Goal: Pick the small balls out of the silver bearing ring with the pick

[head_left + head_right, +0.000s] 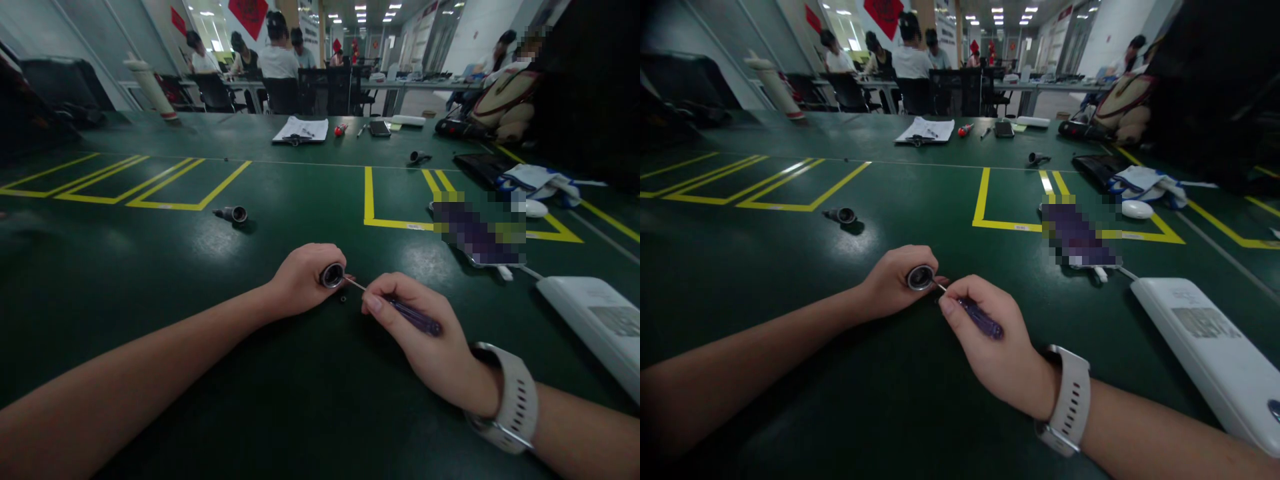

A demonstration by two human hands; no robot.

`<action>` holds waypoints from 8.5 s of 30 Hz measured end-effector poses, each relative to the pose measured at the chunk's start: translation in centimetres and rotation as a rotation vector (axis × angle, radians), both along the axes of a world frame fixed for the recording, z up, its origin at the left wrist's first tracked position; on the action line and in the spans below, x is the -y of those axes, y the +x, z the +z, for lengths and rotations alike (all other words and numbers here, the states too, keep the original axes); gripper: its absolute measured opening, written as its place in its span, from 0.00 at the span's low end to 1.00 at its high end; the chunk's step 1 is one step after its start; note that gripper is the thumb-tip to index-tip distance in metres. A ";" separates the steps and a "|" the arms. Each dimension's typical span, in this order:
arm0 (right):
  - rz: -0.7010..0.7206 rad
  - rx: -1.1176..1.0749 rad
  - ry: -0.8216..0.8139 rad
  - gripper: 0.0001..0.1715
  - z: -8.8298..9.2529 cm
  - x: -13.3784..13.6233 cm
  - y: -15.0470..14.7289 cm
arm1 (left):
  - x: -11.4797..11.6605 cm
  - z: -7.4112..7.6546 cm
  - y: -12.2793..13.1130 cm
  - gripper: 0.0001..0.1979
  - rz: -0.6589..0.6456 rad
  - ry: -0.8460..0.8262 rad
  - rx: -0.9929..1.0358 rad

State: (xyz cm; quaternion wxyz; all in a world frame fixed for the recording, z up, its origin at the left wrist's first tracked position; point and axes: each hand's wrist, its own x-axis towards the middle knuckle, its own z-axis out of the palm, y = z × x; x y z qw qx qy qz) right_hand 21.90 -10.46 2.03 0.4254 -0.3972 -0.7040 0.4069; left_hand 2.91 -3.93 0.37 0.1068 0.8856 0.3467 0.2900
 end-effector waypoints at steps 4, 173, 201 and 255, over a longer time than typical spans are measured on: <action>-0.009 0.015 0.079 0.06 -0.2 0.0 -0.1 | 0.0 0.0 0.1 0.09 0.009 -0.035 0.012; 0.113 -0.029 0.012 0.06 0.0 -0.9 0.7 | -0.2 0.1 0.0 0.07 0.040 -0.083 -0.039; 0.146 -0.255 -0.298 0.07 -0.5 -1.8 0.8 | -0.1 0.2 -0.1 0.07 0.007 -0.025 -0.124; 0.159 -0.383 -0.359 0.06 -0.7 -2.5 1.1 | -0.1 0.1 -0.1 0.05 0.059 -0.055 -0.117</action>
